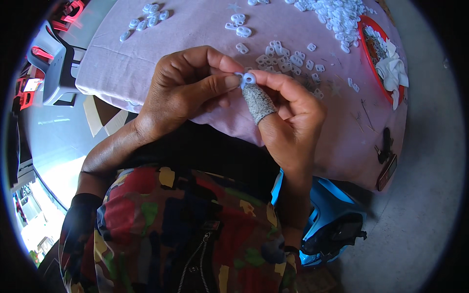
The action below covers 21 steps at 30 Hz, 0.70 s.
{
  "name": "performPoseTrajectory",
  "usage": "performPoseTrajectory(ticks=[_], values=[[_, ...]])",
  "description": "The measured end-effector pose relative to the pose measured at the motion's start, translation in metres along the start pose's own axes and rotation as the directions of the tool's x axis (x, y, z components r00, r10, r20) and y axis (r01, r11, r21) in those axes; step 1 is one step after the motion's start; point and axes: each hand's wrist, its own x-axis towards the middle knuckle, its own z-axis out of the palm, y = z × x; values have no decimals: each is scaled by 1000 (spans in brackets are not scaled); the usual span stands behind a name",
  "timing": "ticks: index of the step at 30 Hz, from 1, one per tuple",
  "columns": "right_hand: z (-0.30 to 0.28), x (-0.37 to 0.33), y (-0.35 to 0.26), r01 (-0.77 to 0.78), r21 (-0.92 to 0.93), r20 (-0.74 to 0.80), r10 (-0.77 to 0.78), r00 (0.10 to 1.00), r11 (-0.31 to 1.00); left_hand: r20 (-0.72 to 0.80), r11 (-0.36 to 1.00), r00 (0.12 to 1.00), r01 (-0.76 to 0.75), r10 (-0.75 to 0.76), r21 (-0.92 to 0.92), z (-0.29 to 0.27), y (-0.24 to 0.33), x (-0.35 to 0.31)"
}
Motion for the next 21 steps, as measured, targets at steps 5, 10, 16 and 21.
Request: performPoseTrajectory(ticks=[5, 10, 16, 21], values=[[-1, 0, 0, 4, 30, 5, -4, 1000, 1000, 56, 997, 996, 73, -71, -26, -4, 4, 2], [-1, -1, 1, -21, 57, 14, 20, 1000, 998, 71, 994, 991, 109, -109, 4, -6, 8, 4], [2, -1, 3, -18, 73, -11, 19, 1000, 997, 45, 998, 997, 59, -58, -8, -3, 2, 4], [4, 0, 3, -6, 71, -17, 7, 1000, 997, 13, 993, 994, 110, -110, -40, -2, 5, 3]])
